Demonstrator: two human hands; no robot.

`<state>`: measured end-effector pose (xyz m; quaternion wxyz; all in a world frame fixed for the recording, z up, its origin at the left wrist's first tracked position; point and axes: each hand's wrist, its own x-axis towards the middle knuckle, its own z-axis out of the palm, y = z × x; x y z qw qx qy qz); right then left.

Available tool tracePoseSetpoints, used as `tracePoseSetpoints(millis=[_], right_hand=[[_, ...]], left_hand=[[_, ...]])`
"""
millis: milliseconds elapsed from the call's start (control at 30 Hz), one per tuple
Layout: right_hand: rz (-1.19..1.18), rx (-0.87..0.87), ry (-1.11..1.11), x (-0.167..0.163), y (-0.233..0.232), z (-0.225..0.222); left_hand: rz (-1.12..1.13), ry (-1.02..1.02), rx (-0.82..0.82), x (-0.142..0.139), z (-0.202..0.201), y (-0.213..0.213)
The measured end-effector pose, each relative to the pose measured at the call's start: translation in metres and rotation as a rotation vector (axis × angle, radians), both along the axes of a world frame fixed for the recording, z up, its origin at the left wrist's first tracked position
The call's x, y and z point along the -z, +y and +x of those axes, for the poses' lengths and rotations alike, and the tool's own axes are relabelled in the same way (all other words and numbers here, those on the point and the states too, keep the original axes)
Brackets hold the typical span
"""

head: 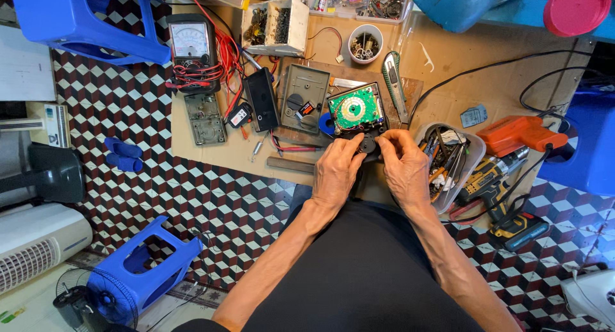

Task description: The person uses a screwdriver to adjust components inside a small metal housing, then places it on the workbench. They handle a small cylindrical component and a black plastic part, attaching the plastic part to a green circuit board assembly. The person rotates and inspects the assembled unit.

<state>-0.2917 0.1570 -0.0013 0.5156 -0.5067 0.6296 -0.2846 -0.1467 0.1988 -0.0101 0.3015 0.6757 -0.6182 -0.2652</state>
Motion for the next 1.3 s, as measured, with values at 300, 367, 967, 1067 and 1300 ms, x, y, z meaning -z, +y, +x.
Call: tracePoseSetpoints(millis=[300, 367, 967, 1067, 1300], right_hand=[[0.08, 0.033, -0.091, -0.002, -0.011, 0.004], [0.071, 0.028, -0.07, -0.003, -0.015, 0.006], [0.046, 0.012, 0.036, -0.023, -0.02, -0.006], [-0.118, -0.055, 0.019, -0.023, -0.014, -0.013], [-0.143, -0.046, 0.007, -0.035, -0.013, -0.013]], left_hand=[[0.007, 0.058, -0.032, -0.007, 0.001, -0.007], [0.004, 0.064, -0.03, -0.008, 0.005, -0.011], [-0.606, 0.122, 0.059, -0.173, 0.012, -0.119], [-0.649, -0.134, 0.173, -0.208, 0.005, -0.196], [-0.437, -0.193, 0.013, -0.204, -0.033, -0.204]])
